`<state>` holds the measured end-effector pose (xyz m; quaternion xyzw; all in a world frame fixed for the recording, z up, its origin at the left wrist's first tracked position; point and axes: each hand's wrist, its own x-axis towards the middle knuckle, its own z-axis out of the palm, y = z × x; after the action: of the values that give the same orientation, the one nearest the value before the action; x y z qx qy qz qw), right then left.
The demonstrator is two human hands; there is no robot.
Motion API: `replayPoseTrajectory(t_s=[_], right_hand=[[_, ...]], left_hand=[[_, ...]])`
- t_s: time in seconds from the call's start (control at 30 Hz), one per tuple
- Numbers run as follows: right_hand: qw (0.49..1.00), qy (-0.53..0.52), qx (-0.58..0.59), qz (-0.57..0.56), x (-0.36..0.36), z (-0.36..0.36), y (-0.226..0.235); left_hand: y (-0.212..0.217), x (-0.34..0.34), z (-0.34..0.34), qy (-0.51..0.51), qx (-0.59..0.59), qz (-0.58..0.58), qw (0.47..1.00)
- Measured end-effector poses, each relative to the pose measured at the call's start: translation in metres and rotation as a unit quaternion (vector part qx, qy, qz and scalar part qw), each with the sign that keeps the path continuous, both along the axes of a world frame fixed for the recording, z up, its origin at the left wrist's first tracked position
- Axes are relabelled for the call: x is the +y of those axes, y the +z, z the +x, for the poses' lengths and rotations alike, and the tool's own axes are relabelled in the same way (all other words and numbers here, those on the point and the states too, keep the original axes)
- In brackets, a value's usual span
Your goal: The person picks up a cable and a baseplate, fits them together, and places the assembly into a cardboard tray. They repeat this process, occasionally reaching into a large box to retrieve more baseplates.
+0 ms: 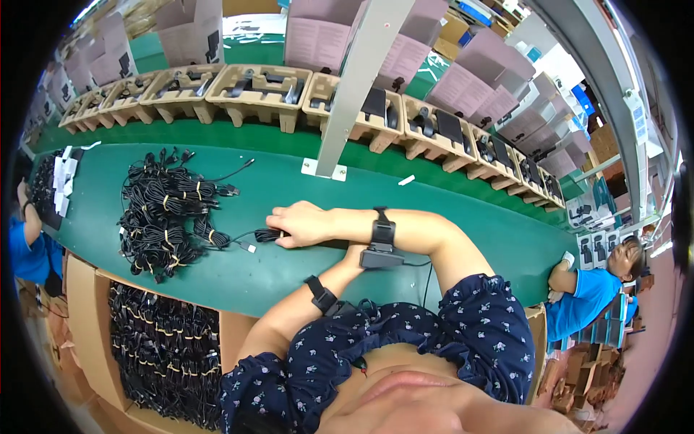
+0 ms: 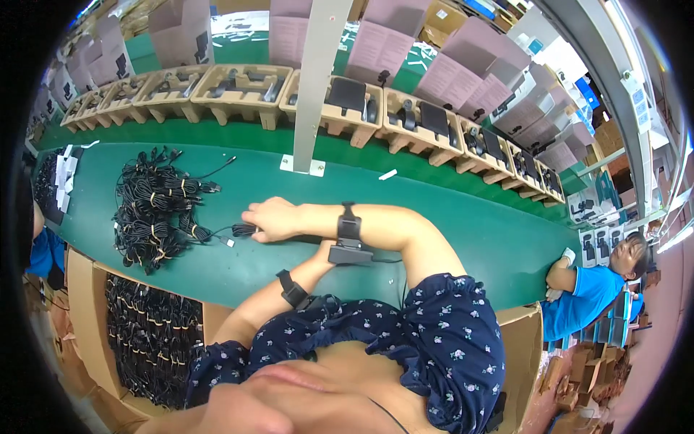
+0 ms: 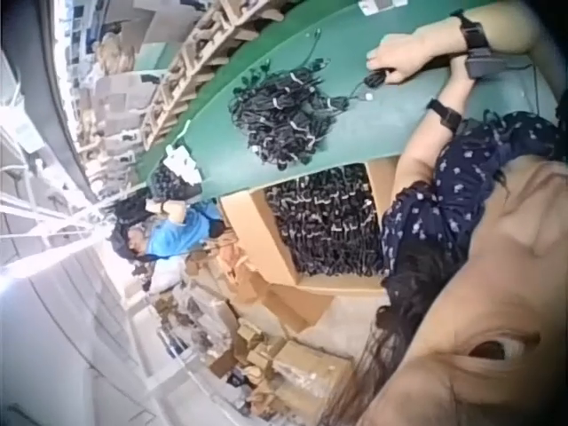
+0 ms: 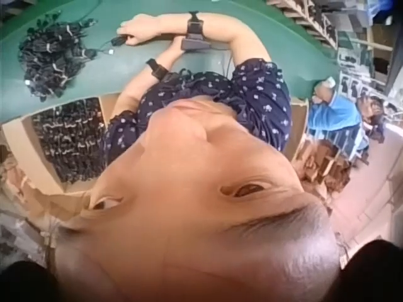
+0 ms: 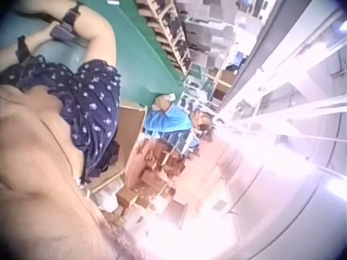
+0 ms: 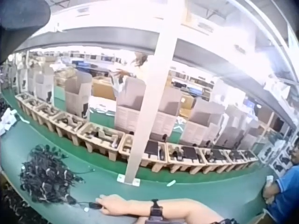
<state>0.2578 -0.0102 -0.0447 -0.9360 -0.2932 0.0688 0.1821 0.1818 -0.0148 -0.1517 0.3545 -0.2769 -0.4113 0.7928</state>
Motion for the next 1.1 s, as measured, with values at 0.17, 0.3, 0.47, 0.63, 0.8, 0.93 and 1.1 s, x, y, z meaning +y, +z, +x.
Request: replayPoseTrajectory(t_s=[0.17, 0.3, 0.47, 0.63, 0.8, 0.93, 1.1], right_hand=[[0.998, -0.028, -0.024, 0.041, -0.042, -0.029, 0.020], [0.965, -0.186, -0.110, -0.149, -0.084, -0.059, 0.040], [0.939, -0.227, -0.139, -0.220, -0.134, -0.097, 0.042], [0.951, -0.273, -0.105, -0.099, -0.142, -0.128, 0.067], [0.912, -0.400, -0.067, 0.061, -0.139, -0.140, 0.091], [0.864, -0.359, 0.051, 0.351, -0.131, -0.140, 0.051], [0.917, -0.351, -0.158, 0.104, -0.112, -0.135, 0.028]], left_hand=[[0.039, 0.000, 0.001, 0.099, -0.151, 0.208, 0.961], [0.053, 0.007, 0.007, 0.044, -0.179, 0.268, 0.946], [0.082, 0.017, 0.012, 0.432, -0.413, 0.097, 0.796], [0.080, 0.023, 0.022, 0.414, -0.531, 0.234, 0.701], [0.062, 0.018, 0.028, 0.314, -0.448, 0.253, 0.798], [0.056, 0.013, 0.011, 0.165, -0.235, 0.104, 0.952], [0.072, 0.014, 0.008, -0.037, 0.128, 0.067, 0.989]])
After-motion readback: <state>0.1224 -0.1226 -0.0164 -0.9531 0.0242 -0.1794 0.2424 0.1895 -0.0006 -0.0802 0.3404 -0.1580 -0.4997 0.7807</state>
